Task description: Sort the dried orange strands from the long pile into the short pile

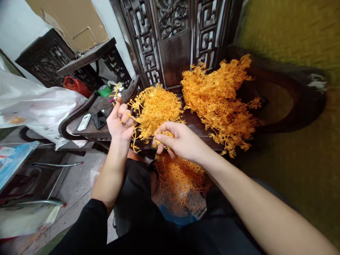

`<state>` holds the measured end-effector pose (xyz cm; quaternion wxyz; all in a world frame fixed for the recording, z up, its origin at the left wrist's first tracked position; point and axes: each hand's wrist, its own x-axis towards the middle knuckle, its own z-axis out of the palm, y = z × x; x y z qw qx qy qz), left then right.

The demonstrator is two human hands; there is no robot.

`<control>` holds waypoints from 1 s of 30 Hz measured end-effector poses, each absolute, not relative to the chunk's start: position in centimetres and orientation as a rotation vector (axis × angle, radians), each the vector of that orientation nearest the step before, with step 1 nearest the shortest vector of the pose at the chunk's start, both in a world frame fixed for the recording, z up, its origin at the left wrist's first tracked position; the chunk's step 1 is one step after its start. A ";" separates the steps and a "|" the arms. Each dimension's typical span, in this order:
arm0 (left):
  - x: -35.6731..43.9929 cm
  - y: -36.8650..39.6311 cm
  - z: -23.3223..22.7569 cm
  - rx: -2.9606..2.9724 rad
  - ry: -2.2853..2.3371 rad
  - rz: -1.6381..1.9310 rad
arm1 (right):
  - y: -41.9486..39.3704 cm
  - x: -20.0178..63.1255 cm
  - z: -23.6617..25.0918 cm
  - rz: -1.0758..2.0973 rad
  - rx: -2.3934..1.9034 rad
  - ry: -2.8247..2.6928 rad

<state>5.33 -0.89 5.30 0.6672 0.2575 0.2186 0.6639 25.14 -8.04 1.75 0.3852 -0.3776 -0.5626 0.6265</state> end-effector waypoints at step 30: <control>2.4 -0.3 6.1 0.562 0.616 1.788 | -8.8 22.1 1.6 1.256 -1.057 -1.790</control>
